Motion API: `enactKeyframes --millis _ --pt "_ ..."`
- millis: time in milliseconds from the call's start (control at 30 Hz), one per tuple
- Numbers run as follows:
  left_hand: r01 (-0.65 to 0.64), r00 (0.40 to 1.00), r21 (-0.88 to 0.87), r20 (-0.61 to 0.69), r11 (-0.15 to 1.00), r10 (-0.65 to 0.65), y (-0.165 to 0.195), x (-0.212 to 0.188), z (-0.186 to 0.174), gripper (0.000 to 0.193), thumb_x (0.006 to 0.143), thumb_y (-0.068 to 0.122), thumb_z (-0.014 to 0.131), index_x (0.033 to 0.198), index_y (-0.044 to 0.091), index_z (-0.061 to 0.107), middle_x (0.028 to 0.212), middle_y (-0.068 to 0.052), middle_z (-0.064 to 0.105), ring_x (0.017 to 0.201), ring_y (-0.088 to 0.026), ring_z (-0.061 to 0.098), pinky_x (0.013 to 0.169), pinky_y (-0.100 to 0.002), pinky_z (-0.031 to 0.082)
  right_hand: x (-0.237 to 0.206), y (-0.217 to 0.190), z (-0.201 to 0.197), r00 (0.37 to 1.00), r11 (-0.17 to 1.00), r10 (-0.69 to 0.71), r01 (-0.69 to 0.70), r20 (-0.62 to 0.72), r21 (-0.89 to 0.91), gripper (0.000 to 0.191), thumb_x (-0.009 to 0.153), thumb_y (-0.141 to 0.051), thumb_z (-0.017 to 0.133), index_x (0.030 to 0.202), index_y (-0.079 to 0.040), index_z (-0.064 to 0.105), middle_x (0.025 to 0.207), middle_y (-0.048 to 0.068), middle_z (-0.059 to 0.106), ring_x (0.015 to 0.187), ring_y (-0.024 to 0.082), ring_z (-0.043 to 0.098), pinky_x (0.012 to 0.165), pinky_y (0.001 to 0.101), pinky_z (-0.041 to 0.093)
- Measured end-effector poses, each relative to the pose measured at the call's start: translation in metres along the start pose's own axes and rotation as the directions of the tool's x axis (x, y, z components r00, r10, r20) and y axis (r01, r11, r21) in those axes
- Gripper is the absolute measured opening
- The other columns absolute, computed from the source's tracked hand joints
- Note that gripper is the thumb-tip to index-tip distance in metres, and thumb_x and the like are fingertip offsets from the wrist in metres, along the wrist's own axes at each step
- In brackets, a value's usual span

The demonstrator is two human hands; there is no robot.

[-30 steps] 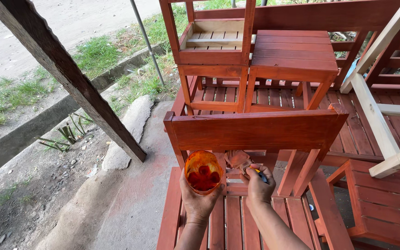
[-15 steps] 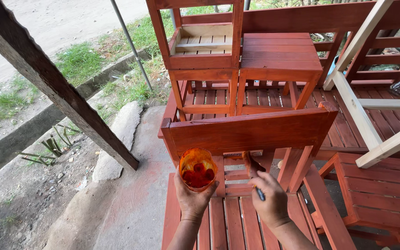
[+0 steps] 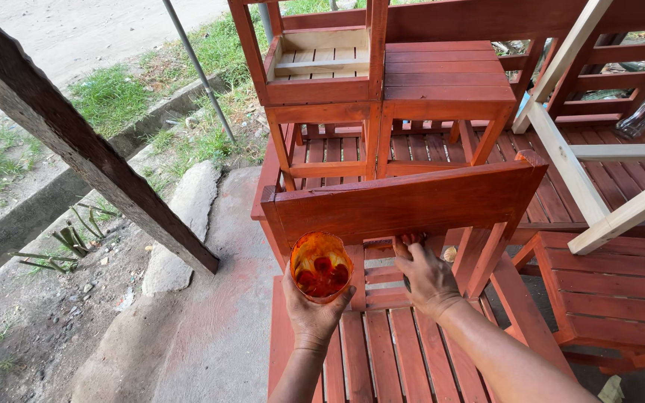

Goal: The person applies reddish-brown stain to a wooden chair using a cloth, repeatedly dipping the cloth into a small container. The person then pours additional stain from a bottle into the container and continues applying stain to the chair's backrest and seat slats.

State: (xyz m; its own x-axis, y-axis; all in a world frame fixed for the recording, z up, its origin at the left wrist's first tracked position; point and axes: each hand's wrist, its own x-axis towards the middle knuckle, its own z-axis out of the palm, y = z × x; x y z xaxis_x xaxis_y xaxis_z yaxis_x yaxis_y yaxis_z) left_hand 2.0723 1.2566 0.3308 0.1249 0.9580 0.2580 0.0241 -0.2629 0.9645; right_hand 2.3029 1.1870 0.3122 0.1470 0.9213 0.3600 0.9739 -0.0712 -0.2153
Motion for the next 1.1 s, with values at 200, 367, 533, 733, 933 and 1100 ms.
enactKeyframes --millis 200,367,533,733,933,1100 --pt "0.025 1.0 -0.043 -0.01 0.999 -0.026 -0.003 0.003 -0.005 0.11 0.057 0.024 0.097 0.146 0.012 0.034 0.14 -0.01 0.051 0.133 -0.027 0.055 0.111 -0.042 0.052 -0.019 -0.016 -0.005 0.992 0.994 0.045 -0.034 0.116 -0.101 0.031 0.077 0.002 0.066 0.105 -0.01 0.072 0.103 0.016 0.051 0.098 0.033 0.061 0.08 0.0446 0.059" --pt "0.077 0.997 0.05 0.004 0.996 -0.078 -0.002 0.005 0.001 0.111 0.058 0.025 0.098 0.147 0.014 0.032 0.139 -0.01 0.049 0.133 -0.026 0.053 0.113 -0.041 0.05 -0.015 -0.012 -0.008 0.998 0.989 -0.013 0.022 0.063 -0.145 0.025 0.079 0.002 0.066 0.102 -0.009 0.071 0.102 0.016 0.055 0.094 0.031 0.062 0.075 0.0431 0.06" --pt "0.042 0.999 0.034 0.009 0.999 -0.042 -0.004 0.002 0.003 0.11 0.058 0.028 0.097 0.147 0.014 0.033 0.139 -0.009 0.05 0.133 -0.026 0.054 0.113 -0.042 0.051 -0.013 -0.004 -0.013 0.987 0.999 0.033 -0.032 -0.154 0.006 0.021 0.07 -0.002 0.073 0.089 -0.009 0.071 0.104 0.015 0.06 0.1 0.035 0.063 0.078 0.0457 0.058" --pt "0.035 0.999 -0.058 0.02 0.998 -0.034 -0.009 -0.008 0.002 0.109 0.06 0.025 0.097 0.147 0.012 0.034 0.14 -0.01 0.051 0.133 -0.026 0.055 0.113 -0.042 0.052 -0.038 -0.012 -0.01 0.98 0.997 0.026 -0.012 -0.196 0.072 0.023 0.071 -0.002 0.074 0.093 -0.008 0.07 0.112 0.015 0.062 0.104 0.034 0.065 0.081 0.0438 0.059" --pt "0.004 0.999 -0.023 0.036 1.0 -0.003 -0.022 -0.013 0.022 0.11 0.06 0.026 0.096 0.148 0.01 0.032 0.141 -0.01 0.05 0.133 -0.026 0.055 0.112 -0.039 0.052 -0.033 -0.018 -0.007 0.979 0.991 0.006 0.021 -0.203 0.13 0.022 0.072 0.0 0.072 0.092 -0.009 0.071 0.114 0.014 0.065 0.106 0.032 0.067 0.085 0.0412 0.06" --pt "0.003 0.999 -0.005 0.035 1.0 -0.003 -0.033 -0.018 0.033 0.111 0.06 0.028 0.098 0.147 0.009 0.032 0.14 -0.011 0.051 0.132 -0.027 0.056 0.112 -0.04 0.052 -0.016 -0.044 -0.008 0.97 0.969 -0.105 0.149 -0.22 0.198 0.029 0.071 0.002 0.071 0.098 -0.007 0.072 0.114 0.013 0.067 0.107 0.033 0.067 0.084 0.0418 0.06"
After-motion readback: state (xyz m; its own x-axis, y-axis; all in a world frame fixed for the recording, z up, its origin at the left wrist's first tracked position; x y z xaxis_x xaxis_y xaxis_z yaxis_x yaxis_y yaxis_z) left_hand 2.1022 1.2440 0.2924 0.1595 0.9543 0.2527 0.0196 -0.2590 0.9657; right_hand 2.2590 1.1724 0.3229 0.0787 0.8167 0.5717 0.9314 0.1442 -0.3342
